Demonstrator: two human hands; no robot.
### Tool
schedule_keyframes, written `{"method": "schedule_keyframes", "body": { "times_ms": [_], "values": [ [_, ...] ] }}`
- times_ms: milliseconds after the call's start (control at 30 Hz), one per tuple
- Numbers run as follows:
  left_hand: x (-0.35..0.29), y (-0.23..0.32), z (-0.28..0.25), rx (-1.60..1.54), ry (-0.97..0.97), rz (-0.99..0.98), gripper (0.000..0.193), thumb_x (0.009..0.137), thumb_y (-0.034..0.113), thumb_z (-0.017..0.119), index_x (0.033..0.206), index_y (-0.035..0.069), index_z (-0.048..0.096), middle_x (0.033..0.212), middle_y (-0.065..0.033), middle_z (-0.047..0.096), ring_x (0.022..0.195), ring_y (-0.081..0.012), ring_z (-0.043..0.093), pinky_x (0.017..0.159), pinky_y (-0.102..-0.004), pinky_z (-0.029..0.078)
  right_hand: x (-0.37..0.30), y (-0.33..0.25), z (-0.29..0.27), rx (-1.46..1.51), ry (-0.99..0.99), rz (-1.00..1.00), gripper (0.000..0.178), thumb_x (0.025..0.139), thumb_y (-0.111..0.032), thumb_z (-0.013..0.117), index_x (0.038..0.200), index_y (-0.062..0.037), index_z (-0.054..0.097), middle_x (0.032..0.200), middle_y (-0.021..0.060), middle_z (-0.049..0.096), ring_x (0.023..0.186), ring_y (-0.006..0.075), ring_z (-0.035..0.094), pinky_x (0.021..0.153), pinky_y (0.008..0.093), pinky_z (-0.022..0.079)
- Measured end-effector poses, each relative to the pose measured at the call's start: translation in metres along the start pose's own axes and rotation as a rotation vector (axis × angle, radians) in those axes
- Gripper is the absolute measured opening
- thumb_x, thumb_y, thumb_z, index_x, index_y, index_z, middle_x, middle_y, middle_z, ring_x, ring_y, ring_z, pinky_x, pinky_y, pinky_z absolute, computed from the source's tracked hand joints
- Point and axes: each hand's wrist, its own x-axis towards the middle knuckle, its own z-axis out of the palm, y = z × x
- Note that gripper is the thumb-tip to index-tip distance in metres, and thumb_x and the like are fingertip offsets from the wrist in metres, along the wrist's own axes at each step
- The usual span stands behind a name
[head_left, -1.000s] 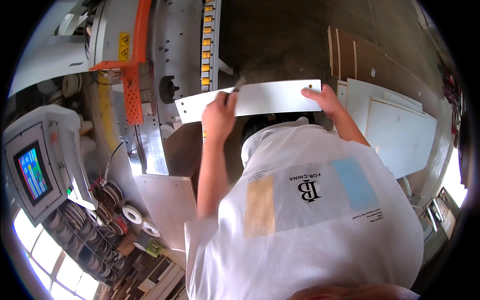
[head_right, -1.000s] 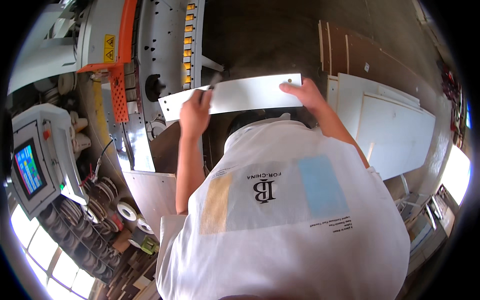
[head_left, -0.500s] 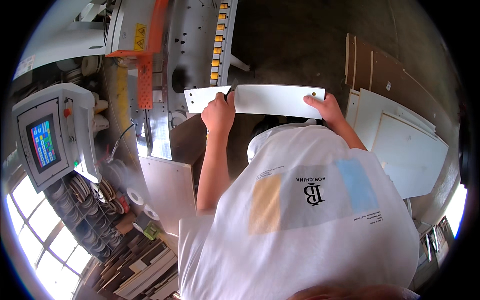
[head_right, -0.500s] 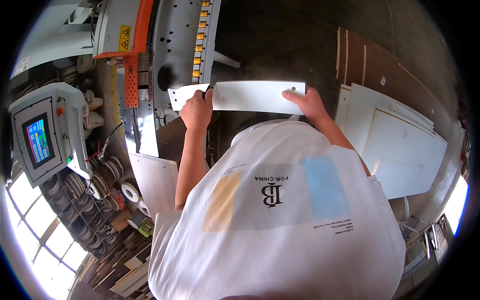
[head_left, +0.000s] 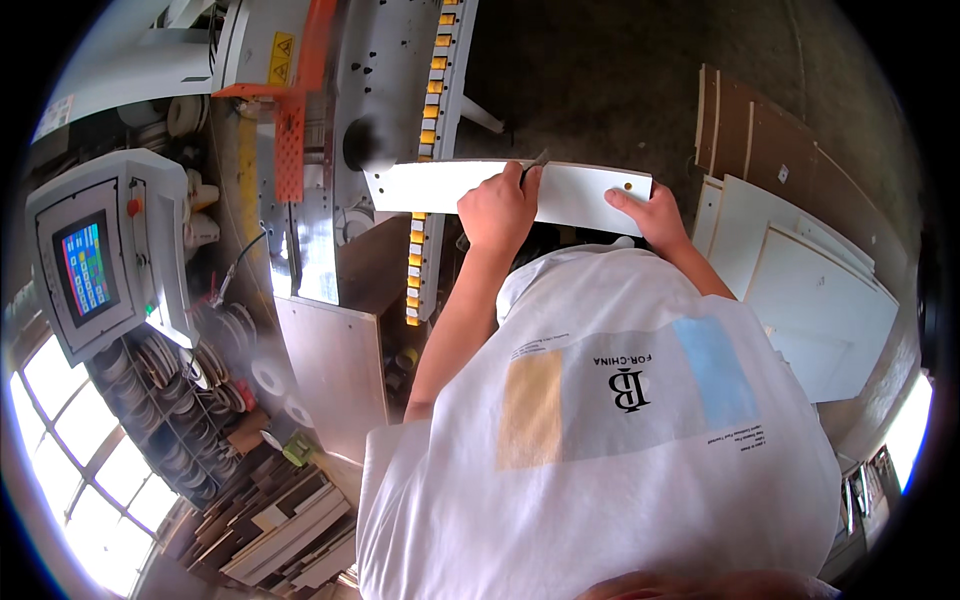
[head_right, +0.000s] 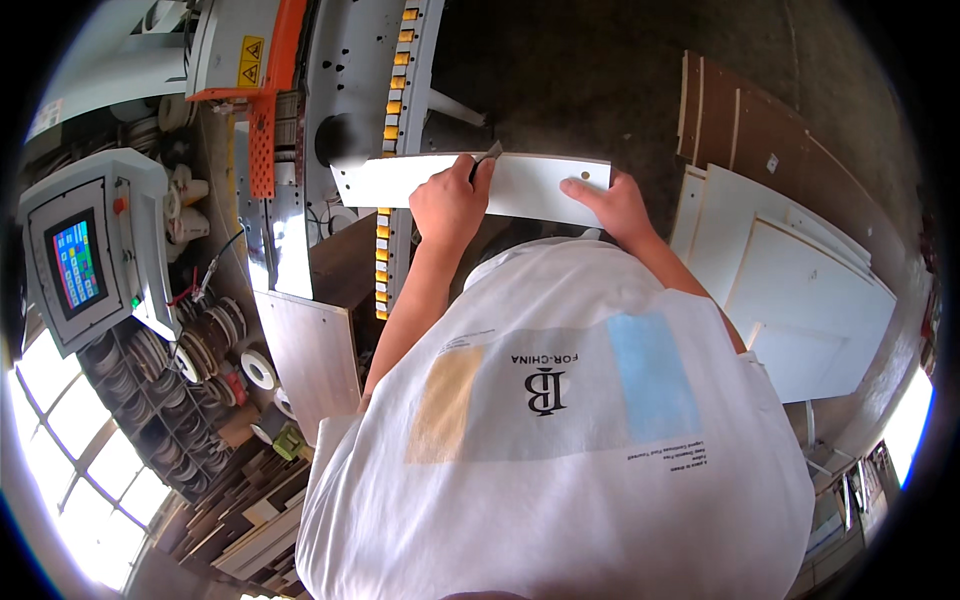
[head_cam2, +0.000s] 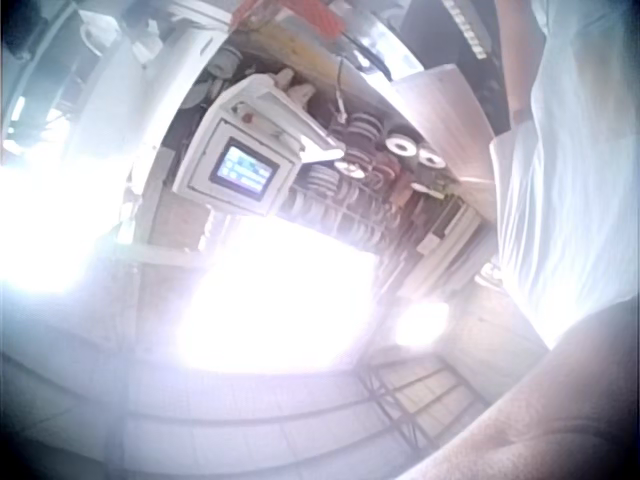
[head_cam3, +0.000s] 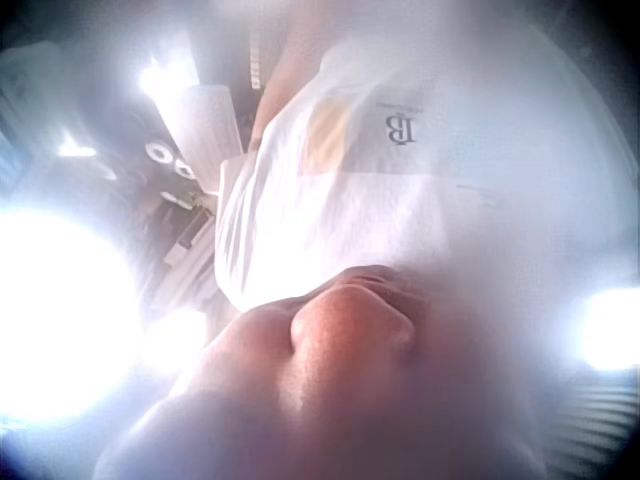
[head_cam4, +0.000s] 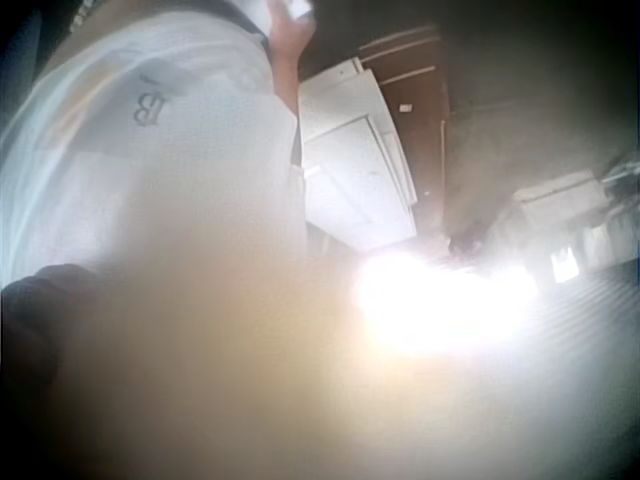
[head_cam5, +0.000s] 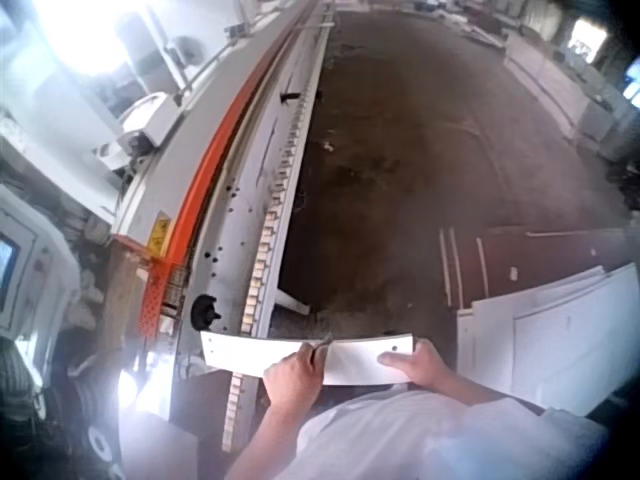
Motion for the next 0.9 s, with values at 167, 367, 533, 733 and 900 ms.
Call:
{"method": "schedule_keyframes", "body": {
  "times_ms": [167, 367, 533, 733, 900],
  "values": [
    [-0.001, 0.003, -0.002, 0.010, 0.016, -0.032, 0.039, 0.091, 0.043, 0.059, 0.071, 0.011, 0.064, 0.058, -0.0121, 0.062, 0.059, -0.0362, 0.064, 0.054, -0.0447, 0.050, -0.008, -0.007, 0.002, -0.057, 0.002, -0.036, 0.034, 0.082, -0.028, 0.078, 0.100, -0.0009, 0.071, 0.090, 0.0043, 0.071, 0.082, 0.0111, 0.062, 0.076, 0.0287, 0.049],
    [0.009, -0.066, 0.001, 0.124, 0.130, -0.216, 0.041, 0.090, 0.049, 0.056, 0.075, 0.014, 0.069, 0.063, -0.0136, 0.065, 0.063, -0.0386, 0.065, 0.060, -0.0465, 0.051, -0.011, -0.004, 0.003, -0.033, -0.007, -0.016, 0.031, 0.083, -0.027, 0.077, 0.098, -0.0006, 0.071, 0.089, 0.0041, 0.070, 0.081, 0.0109, 0.061, 0.075, 0.0293, 0.049],
    [0.022, -0.110, -0.013, 0.161, 0.042, -0.371, 0.045, 0.092, 0.053, 0.050, 0.079, 0.014, 0.069, 0.074, -0.0122, 0.069, 0.073, -0.0361, 0.067, 0.065, -0.0458, 0.051, -0.011, -0.004, 0.003, -0.033, -0.003, -0.033, 0.033, 0.083, -0.027, 0.077, 0.100, -0.0002, 0.070, 0.090, 0.0049, 0.070, 0.082, 0.0113, 0.062, 0.075, 0.0294, 0.049],
    [0.002, -0.034, -0.008, 0.061, 0.045, -0.077, 0.040, 0.092, 0.049, 0.056, 0.075, 0.014, 0.067, 0.067, -0.0126, 0.066, 0.066, -0.0376, 0.065, 0.059, -0.0457, 0.050, -0.011, -0.002, 0.005, -0.032, 0.009, -0.038, 0.034, 0.083, -0.027, 0.077, 0.102, 0.0005, 0.070, 0.093, 0.0052, 0.070, 0.084, 0.0118, 0.062, 0.077, 0.0292, 0.049],
    [0.015, -0.074, -0.017, 0.135, -0.007, -0.261, 0.046, 0.094, 0.054, 0.048, 0.084, 0.016, 0.071, 0.075, -0.0140, 0.071, 0.074, -0.0360, 0.069, 0.068, -0.0470, 0.053, -0.016, -0.004, 0.004, -0.055, 0.031, -0.021, 0.035, 0.082, -0.026, 0.077, 0.104, 0.0006, 0.069, 0.094, 0.0050, 0.070, 0.085, 0.0119, 0.062, 0.078, 0.0291, 0.049]
  ]
}}
